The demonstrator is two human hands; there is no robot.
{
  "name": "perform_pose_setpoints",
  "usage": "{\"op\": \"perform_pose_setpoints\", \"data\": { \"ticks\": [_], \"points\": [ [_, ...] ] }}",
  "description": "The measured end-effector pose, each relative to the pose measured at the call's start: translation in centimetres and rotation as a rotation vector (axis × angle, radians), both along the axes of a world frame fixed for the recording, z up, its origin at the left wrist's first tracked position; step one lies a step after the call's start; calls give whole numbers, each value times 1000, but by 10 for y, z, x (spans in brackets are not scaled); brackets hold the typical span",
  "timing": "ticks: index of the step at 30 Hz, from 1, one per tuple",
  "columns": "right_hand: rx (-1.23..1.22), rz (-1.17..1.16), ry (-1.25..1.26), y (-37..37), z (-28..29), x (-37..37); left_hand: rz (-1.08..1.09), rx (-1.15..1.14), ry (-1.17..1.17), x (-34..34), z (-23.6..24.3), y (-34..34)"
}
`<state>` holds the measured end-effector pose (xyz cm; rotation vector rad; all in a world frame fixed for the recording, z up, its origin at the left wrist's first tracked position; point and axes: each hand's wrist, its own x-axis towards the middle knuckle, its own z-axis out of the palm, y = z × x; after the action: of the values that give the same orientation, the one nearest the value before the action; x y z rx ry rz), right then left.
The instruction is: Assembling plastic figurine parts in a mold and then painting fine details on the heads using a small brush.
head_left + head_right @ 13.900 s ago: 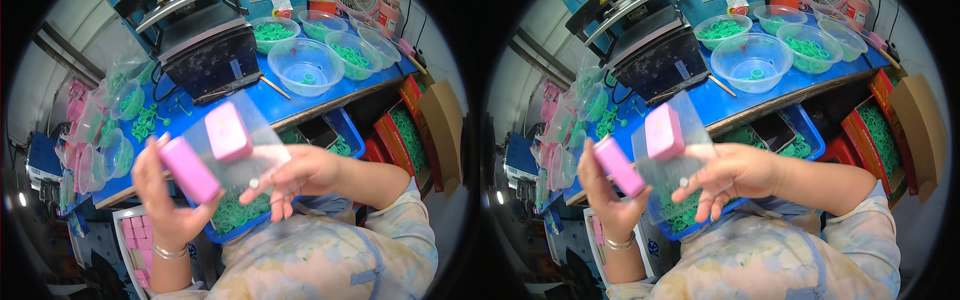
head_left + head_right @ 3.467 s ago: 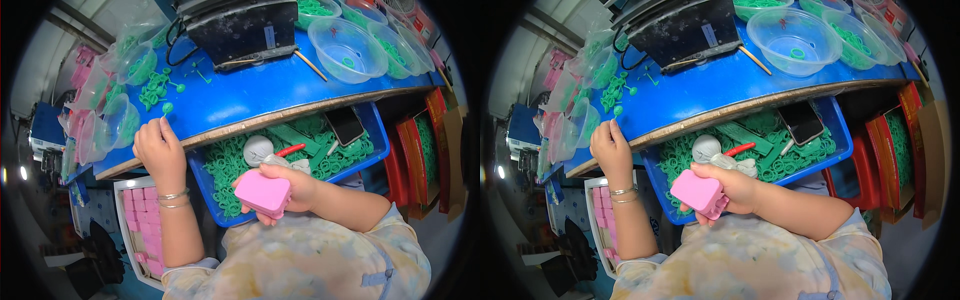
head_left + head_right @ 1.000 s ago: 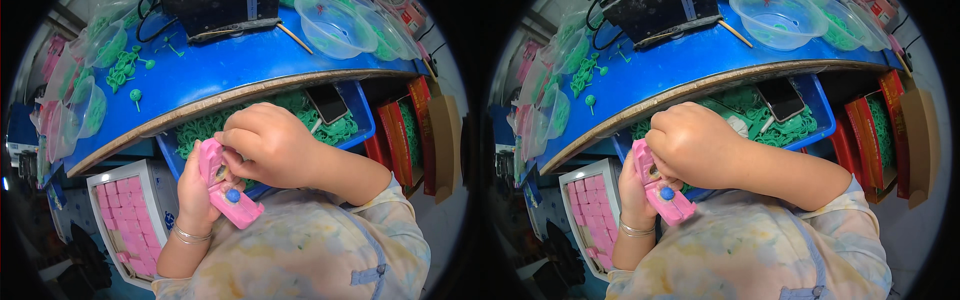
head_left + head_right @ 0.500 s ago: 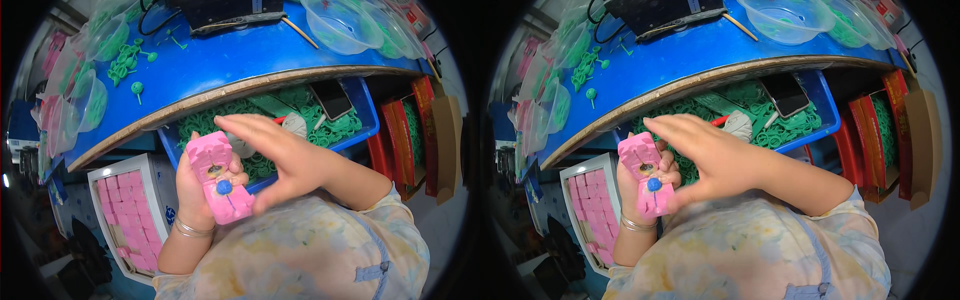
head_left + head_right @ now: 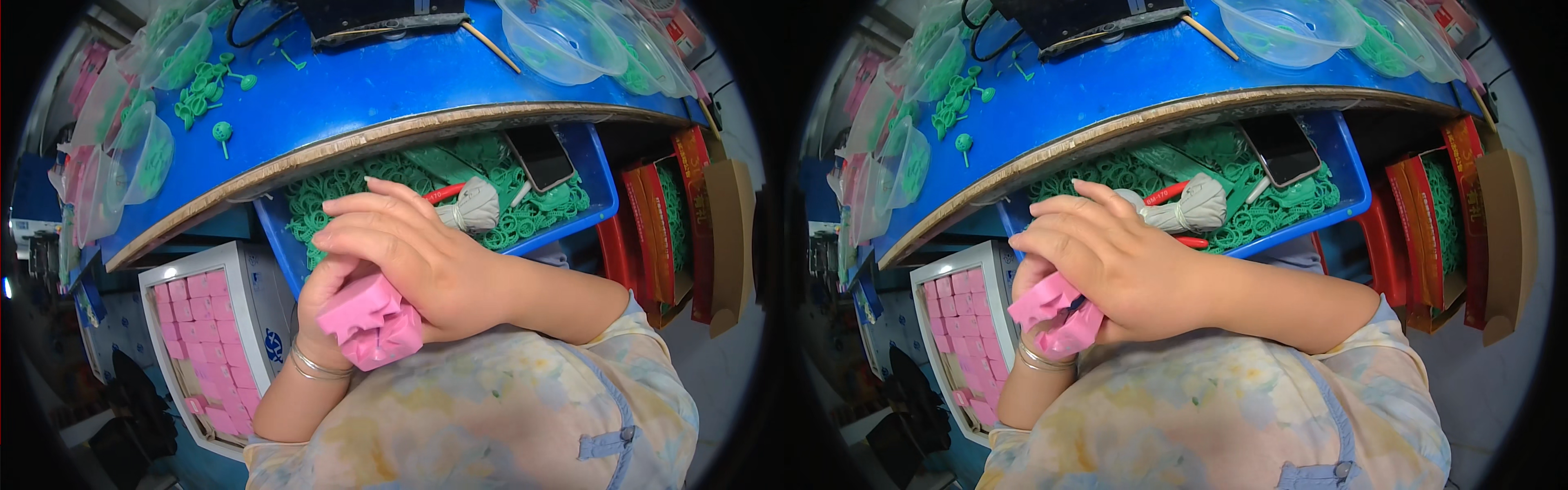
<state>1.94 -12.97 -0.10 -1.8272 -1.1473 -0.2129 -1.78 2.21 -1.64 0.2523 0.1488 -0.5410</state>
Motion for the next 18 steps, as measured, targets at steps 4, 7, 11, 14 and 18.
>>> {"op": "perform_pose_setpoints", "data": {
  "ticks": [4, 7, 11, 14, 18],
  "points": [
    [141, -23, -8, 0, -1, 4, 103, 18, -71, 9, 4, 3],
    [47, -44, 88, -13, -4, 4, 428, 737, -691, 15, 10, -6],
    [143, -152, -13, -12, -6, 4, 408, 1505, -1299, 13, 19, 14],
    [111, -126, 33, -12, -3, 3, 462, 1429, -1185, 11, 18, 10],
    [256, 4, 239, -13, -1, 0, 453, 1468, -1310, 13, 23, 21]
  ]
}}
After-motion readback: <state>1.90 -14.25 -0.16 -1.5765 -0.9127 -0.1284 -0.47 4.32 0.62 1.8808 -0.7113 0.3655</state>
